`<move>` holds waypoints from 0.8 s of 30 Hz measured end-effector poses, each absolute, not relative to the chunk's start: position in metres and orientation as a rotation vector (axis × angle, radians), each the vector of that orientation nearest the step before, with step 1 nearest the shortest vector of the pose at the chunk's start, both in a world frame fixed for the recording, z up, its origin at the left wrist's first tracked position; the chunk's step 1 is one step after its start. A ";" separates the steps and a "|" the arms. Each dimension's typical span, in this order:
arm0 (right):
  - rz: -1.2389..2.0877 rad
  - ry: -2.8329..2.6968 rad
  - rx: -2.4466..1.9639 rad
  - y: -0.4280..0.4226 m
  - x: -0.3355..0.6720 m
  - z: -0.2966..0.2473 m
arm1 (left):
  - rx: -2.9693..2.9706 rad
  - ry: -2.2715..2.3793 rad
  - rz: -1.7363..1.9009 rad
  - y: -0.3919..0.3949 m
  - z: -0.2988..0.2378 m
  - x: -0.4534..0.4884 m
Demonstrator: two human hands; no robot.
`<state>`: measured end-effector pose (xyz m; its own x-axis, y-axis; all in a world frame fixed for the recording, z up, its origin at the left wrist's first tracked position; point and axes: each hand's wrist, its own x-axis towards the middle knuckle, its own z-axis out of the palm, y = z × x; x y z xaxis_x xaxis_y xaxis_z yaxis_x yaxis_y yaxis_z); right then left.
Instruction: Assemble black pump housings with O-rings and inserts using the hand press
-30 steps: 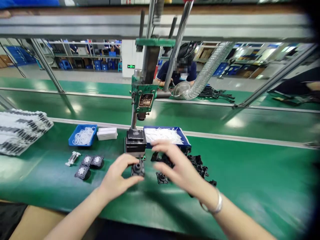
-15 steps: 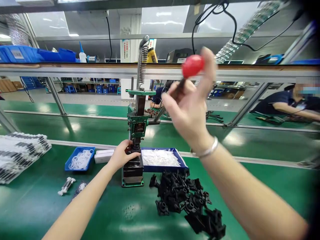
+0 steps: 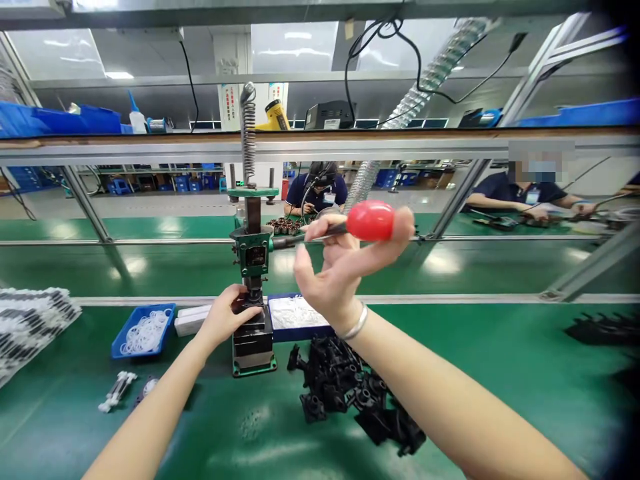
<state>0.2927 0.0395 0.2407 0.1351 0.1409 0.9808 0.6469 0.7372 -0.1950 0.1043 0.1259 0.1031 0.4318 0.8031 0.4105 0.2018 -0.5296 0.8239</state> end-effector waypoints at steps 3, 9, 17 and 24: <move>-0.387 -1.446 -0.743 0.034 0.300 0.247 | 1.977 0.859 1.110 0.120 0.108 0.104; -0.039 -1.811 -1.129 -0.024 0.297 0.178 | 2.307 0.977 1.342 0.058 0.104 0.118; -0.402 -1.657 -1.365 -0.063 0.334 0.092 | 2.501 0.879 1.417 0.009 0.071 0.194; -0.535 -1.285 -1.885 -0.105 0.511 0.056 | 2.579 0.516 1.346 -0.027 0.016 0.241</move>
